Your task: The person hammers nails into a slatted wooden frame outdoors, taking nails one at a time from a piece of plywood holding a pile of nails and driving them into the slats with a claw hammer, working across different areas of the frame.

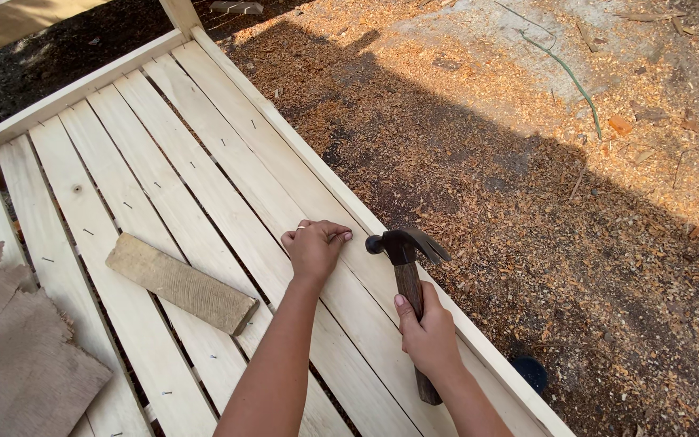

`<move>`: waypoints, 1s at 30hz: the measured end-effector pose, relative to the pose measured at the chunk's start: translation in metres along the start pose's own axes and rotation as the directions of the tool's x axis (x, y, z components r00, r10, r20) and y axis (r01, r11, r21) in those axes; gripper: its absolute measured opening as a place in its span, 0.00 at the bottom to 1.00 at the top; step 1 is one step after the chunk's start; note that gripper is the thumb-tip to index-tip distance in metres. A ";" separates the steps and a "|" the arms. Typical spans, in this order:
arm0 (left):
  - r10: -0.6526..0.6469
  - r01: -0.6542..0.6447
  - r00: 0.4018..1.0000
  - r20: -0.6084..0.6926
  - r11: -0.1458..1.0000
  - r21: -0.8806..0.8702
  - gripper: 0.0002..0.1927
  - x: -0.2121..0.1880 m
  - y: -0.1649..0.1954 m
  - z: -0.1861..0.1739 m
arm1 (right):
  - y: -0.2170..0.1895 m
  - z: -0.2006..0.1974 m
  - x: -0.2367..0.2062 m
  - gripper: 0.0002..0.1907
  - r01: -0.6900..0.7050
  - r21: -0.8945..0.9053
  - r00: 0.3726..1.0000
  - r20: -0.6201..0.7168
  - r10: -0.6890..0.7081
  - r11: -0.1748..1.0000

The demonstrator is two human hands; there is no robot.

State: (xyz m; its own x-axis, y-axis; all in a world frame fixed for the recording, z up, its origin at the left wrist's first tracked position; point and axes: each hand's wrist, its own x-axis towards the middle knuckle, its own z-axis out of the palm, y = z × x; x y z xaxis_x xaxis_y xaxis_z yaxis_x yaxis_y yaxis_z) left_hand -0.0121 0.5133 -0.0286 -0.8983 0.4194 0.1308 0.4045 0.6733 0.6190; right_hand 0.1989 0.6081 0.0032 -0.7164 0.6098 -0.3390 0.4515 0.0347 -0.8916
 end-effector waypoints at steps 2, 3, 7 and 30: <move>0.026 -0.025 1.000 -0.016 0.999 0.022 0.04 0.000 0.003 -0.001 | 0.001 0.001 0.000 0.18 0.004 0.008 1.000 0.011 -0.005 1.000; 0.045 -0.044 0.999 -0.021 0.998 0.035 0.04 -0.002 0.005 0.000 | 0.002 0.001 0.000 0.18 0.008 0.004 1.000 0.006 -0.008 1.000; 0.077 -0.076 0.997 -0.004 0.991 0.107 0.04 -0.008 0.010 0.004 | 0.007 0.000 0.001 0.17 0.031 -0.075 0.999 -0.030 -0.033 0.997; 0.194 -0.212 0.953 -0.232 0.976 -0.057 0.03 -0.016 -0.008 0.026 | -0.029 0.013 -0.002 0.27 0.191 -0.069 0.982 0.005 -0.191 0.979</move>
State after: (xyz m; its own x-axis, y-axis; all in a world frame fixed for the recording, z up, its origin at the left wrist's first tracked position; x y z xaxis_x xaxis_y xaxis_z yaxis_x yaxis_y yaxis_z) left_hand 0.0037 0.5170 -0.0560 -0.8177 0.3894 0.4240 0.5755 0.5329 0.6204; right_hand 0.1805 0.5959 0.0261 -0.7919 0.5882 -0.1638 0.3420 0.2052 -0.9170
